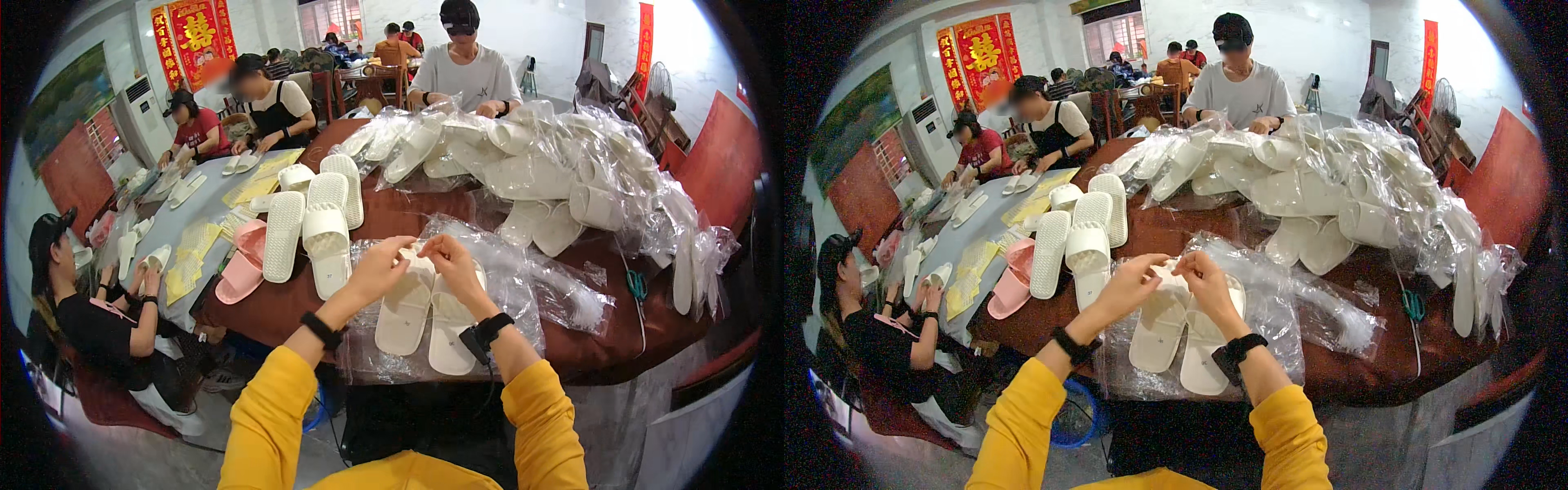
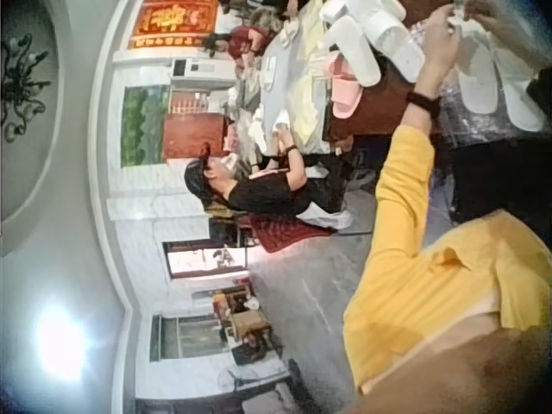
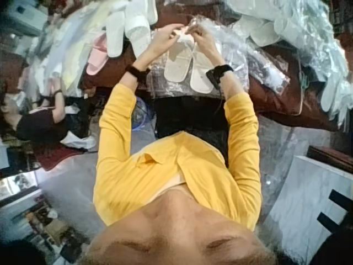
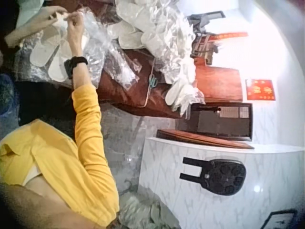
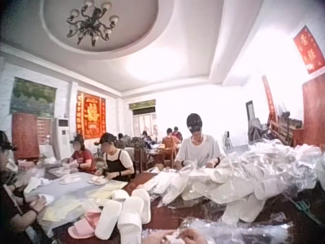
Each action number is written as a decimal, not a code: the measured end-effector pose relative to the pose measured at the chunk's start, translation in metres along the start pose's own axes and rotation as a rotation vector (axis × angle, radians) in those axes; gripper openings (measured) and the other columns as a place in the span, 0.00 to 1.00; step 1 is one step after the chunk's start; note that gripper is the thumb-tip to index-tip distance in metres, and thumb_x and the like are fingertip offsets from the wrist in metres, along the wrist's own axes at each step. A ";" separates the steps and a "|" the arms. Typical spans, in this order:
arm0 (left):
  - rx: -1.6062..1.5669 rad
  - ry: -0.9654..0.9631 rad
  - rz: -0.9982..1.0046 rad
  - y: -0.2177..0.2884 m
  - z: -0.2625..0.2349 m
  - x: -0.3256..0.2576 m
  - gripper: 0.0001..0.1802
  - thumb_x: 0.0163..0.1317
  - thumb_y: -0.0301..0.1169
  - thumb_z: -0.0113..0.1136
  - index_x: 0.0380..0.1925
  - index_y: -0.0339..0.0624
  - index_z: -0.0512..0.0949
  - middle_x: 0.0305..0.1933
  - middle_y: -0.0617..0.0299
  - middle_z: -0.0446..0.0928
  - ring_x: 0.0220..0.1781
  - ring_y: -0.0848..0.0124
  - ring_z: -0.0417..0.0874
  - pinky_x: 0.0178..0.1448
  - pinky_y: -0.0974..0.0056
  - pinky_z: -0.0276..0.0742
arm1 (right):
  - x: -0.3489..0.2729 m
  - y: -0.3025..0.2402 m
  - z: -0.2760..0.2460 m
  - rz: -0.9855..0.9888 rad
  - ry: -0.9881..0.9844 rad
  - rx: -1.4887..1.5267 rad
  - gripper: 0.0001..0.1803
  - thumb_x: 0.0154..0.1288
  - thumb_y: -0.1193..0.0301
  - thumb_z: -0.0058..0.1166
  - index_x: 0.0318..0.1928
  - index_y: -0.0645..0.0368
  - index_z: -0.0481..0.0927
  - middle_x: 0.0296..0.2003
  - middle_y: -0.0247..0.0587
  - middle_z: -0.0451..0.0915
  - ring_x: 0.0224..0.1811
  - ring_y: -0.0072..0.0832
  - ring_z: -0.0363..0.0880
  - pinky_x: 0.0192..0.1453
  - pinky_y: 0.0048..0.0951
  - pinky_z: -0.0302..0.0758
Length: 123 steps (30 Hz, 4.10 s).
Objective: Inspecting and packaging white slippers into plastic bags.
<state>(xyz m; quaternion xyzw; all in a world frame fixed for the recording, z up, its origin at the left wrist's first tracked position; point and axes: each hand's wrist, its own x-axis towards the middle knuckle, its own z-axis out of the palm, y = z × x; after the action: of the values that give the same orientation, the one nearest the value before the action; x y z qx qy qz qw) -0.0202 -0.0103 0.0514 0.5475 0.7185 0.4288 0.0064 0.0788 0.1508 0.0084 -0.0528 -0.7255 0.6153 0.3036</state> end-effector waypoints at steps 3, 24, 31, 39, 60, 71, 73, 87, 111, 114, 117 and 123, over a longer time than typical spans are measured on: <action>-0.048 -0.076 0.026 -0.016 0.026 0.013 0.20 0.62 0.25 0.57 0.55 0.34 0.74 0.45 0.53 0.83 0.39 0.67 0.85 0.43 0.66 0.81 | -0.004 -0.002 0.004 -0.011 0.034 0.004 0.07 0.65 0.74 0.55 0.42 0.61 0.73 0.32 0.35 0.84 0.26 0.14 0.70 0.30 0.20 0.67; -0.562 0.149 -0.214 -0.030 0.048 0.004 0.08 0.69 0.32 0.55 0.40 0.42 0.81 0.24 0.71 0.74 0.25 0.85 0.70 0.28 0.76 0.66 | -0.007 -0.005 -0.007 0.044 0.086 0.261 0.11 0.66 0.73 0.57 0.46 0.63 0.78 0.42 0.40 0.83 0.46 0.24 0.81 0.54 0.25 0.75; -0.556 0.113 -0.241 -0.036 0.050 0.001 0.07 0.68 0.31 0.56 0.38 0.40 0.81 0.30 0.72 0.76 0.28 0.85 0.71 0.29 0.75 0.68 | -0.010 -0.007 -0.005 0.077 0.148 0.277 0.10 0.66 0.73 0.57 0.46 0.64 0.78 0.40 0.39 0.82 0.46 0.24 0.81 0.52 0.25 0.76; -0.495 0.131 -0.206 -0.035 0.051 0.004 0.06 0.67 0.30 0.57 0.37 0.39 0.80 0.29 0.72 0.75 0.28 0.85 0.70 0.30 0.75 0.67 | -0.008 -0.009 -0.004 0.079 0.119 0.123 0.08 0.68 0.74 0.54 0.44 0.64 0.80 0.38 0.37 0.82 0.41 0.23 0.82 0.47 0.24 0.77; -0.332 0.102 -0.177 -0.026 0.046 0.002 0.07 0.67 0.29 0.55 0.33 0.38 0.77 0.26 0.70 0.74 0.28 0.81 0.70 0.32 0.71 0.68 | -0.001 0.000 -0.005 0.112 -0.034 -0.076 0.05 0.66 0.74 0.54 0.40 0.64 0.77 0.34 0.35 0.81 0.37 0.21 0.81 0.39 0.23 0.78; -0.305 0.226 -0.180 -0.037 0.054 0.002 0.09 0.63 0.33 0.56 0.33 0.37 0.78 0.24 0.58 0.78 0.24 0.70 0.76 0.32 0.65 0.70 | -0.009 -0.015 -0.027 0.051 0.040 -0.237 0.12 0.68 0.71 0.55 0.48 0.63 0.79 0.42 0.40 0.81 0.46 0.23 0.78 0.45 0.24 0.76; -0.340 0.222 -0.183 -0.035 0.050 0.003 0.09 0.63 0.32 0.56 0.33 0.37 0.78 0.24 0.58 0.77 0.24 0.71 0.76 0.32 0.65 0.70 | -0.024 -0.018 -0.057 0.125 0.126 -0.172 0.12 0.68 0.70 0.54 0.48 0.63 0.79 0.43 0.38 0.81 0.42 0.23 0.77 0.48 0.24 0.74; -0.472 0.537 -0.147 0.020 -0.107 0.052 0.06 0.67 0.33 0.54 0.32 0.46 0.78 0.25 0.77 0.68 0.25 0.86 0.61 0.28 0.76 0.57 | -0.076 0.023 -0.115 0.263 0.226 -0.274 0.19 0.66 0.70 0.52 0.53 0.69 0.76 0.40 0.43 0.82 0.41 0.28 0.80 0.46 0.28 0.75; 0.443 -0.434 0.018 -0.032 0.017 -0.075 0.34 0.67 0.52 0.50 0.70 0.57 0.60 0.75 0.49 0.52 0.77 0.46 0.47 0.75 0.37 0.39 | -0.051 -0.042 -0.120 0.286 -0.264 -0.560 0.19 0.65 0.67 0.55 0.53 0.65 0.78 0.48 0.48 0.79 0.49 0.36 0.80 0.53 0.31 0.76; 0.469 -0.407 0.044 -0.024 0.022 -0.074 0.34 0.67 0.54 0.47 0.70 0.58 0.60 0.76 0.52 0.52 0.77 0.47 0.48 0.75 0.37 0.39 | -0.015 -0.063 -0.154 0.180 -0.314 -0.579 0.19 0.64 0.64 0.56 0.52 0.61 0.80 0.40 0.44 0.84 0.40 0.31 0.82 0.47 0.30 0.78; 0.569 -0.377 0.055 -0.021 0.020 -0.075 0.33 0.67 0.50 0.50 0.70 0.57 0.60 0.76 0.53 0.51 0.77 0.48 0.48 0.76 0.39 0.41 | 0.042 -0.089 -0.153 0.236 -0.154 -0.683 0.16 0.68 0.68 0.52 0.52 0.62 0.80 0.44 0.37 0.83 0.43 0.23 0.79 0.47 0.27 0.77; 0.504 -0.315 0.064 -0.016 0.019 -0.075 0.33 0.63 0.50 0.54 0.67 0.57 0.65 0.74 0.53 0.56 0.75 0.49 0.53 0.74 0.38 0.46 | 0.130 -0.048 -0.108 -0.089 -0.186 -0.812 0.13 0.62 0.68 0.51 0.42 0.61 0.84 0.39 0.52 0.84 0.41 0.45 0.83 0.48 0.37 0.77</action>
<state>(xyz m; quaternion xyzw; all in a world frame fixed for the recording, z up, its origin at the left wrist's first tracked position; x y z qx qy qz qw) 0.0060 -0.0585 -0.0048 0.6138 0.7751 0.1465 -0.0319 0.0426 0.2906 0.1078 -0.0810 -0.9350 0.2680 0.2176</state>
